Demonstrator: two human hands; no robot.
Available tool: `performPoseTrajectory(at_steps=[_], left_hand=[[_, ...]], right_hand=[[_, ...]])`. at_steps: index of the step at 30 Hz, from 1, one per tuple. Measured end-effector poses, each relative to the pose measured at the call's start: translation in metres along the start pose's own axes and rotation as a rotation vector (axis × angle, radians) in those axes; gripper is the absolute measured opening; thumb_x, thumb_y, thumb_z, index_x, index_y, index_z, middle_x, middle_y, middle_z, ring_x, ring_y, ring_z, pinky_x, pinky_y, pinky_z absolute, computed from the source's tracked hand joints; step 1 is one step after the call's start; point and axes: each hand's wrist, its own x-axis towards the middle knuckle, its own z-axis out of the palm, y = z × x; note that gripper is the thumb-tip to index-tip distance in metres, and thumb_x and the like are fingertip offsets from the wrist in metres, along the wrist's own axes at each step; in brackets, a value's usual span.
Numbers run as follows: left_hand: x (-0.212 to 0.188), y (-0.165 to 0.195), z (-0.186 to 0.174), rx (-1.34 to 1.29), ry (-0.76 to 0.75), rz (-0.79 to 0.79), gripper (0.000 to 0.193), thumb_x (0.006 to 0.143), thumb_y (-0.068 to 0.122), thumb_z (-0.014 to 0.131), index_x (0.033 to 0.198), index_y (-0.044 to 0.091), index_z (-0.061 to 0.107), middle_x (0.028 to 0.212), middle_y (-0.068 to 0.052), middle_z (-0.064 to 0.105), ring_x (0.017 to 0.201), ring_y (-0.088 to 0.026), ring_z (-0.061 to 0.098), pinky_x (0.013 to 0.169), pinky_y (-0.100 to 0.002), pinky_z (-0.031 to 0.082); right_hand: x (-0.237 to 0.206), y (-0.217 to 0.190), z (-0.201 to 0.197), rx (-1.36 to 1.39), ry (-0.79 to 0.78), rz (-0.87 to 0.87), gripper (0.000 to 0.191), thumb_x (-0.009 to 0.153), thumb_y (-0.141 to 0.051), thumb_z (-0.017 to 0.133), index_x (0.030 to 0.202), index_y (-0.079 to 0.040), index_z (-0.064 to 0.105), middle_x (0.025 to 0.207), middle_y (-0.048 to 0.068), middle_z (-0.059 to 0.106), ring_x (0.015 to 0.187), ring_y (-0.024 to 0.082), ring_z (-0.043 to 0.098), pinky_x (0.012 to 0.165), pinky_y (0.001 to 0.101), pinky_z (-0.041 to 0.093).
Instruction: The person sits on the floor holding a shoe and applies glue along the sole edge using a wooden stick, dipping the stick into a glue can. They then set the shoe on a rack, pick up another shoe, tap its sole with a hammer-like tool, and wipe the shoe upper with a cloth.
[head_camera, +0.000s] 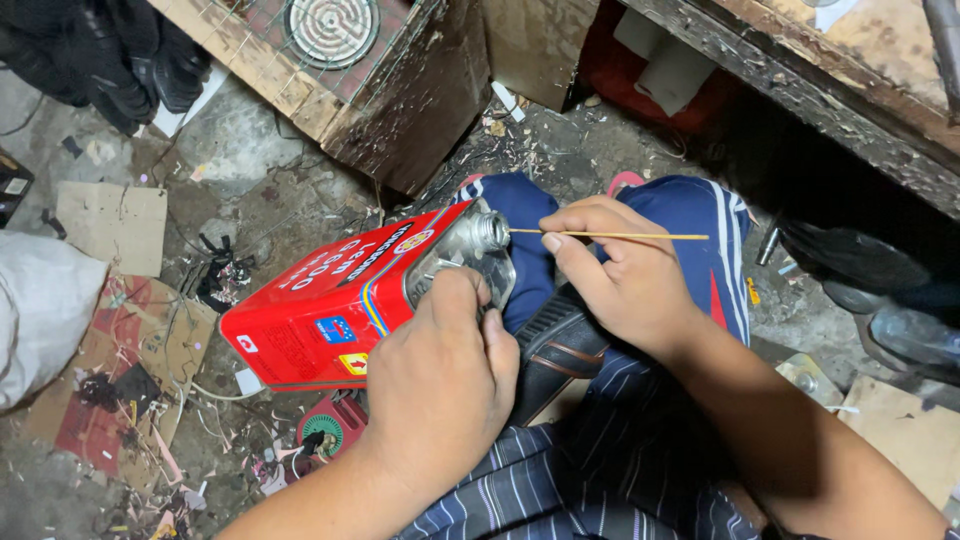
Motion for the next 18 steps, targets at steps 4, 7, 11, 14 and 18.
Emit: performPoseTrajectory(at_steps=[4,7,11,14,18], left_hand=[[0.002,0.002,0.001,0.016,-0.019,0.005,0.024,0.089,0.012,0.065,0.104,0.002,0.050,0.085,-0.015,0.065,0.068,-0.036,0.067,0.055,-0.047,0.051],[0.004,0.003,0.002,0.033,-0.040,0.005,0.024,0.089,0.013,0.066,0.104,0.002,0.050,0.084,-0.015,0.065,0.068,-0.036,0.067,0.055,-0.047,0.051],[0.006,0.007,0.004,0.055,-0.057,0.002,0.024,0.089,0.014,0.066,0.103,0.002,0.051,0.083,-0.015,0.065,0.067,-0.036,0.067,0.055,-0.048,0.051],[0.007,0.009,0.004,0.049,-0.054,0.018,0.023,0.088,0.014,0.066,0.103,0.002,0.052,0.083,-0.016,0.065,0.067,-0.036,0.067,0.055,-0.048,0.051],[0.009,0.011,0.005,0.051,-0.088,-0.011,0.024,0.088,0.014,0.066,0.103,0.002,0.051,0.079,-0.016,0.065,0.066,-0.036,0.068,0.055,-0.048,0.051]], right_hand=[[-0.001,0.002,0.000,-0.013,-0.003,0.008,0.014,0.096,-0.007,0.069,0.108,-0.001,0.071,0.105,0.012,0.072,0.096,0.023,0.071,0.084,0.0311,0.055],[-0.001,0.004,0.002,-0.020,0.015,0.004,0.013,0.096,-0.008,0.069,0.108,-0.001,0.071,0.106,0.012,0.072,0.096,0.023,0.071,0.083,0.0310,0.056],[-0.003,0.007,0.003,-0.033,0.037,-0.011,0.014,0.097,-0.009,0.069,0.108,-0.001,0.071,0.106,0.012,0.072,0.096,0.023,0.071,0.082,0.0312,0.056],[-0.004,0.009,0.002,-0.042,0.040,-0.033,0.013,0.097,-0.009,0.069,0.108,-0.002,0.070,0.105,0.012,0.071,0.096,0.024,0.071,0.083,0.0316,0.056],[-0.005,0.011,0.001,-0.040,0.048,-0.028,0.013,0.098,-0.010,0.070,0.108,-0.002,0.070,0.104,0.012,0.071,0.094,0.024,0.071,0.080,0.0318,0.056]])
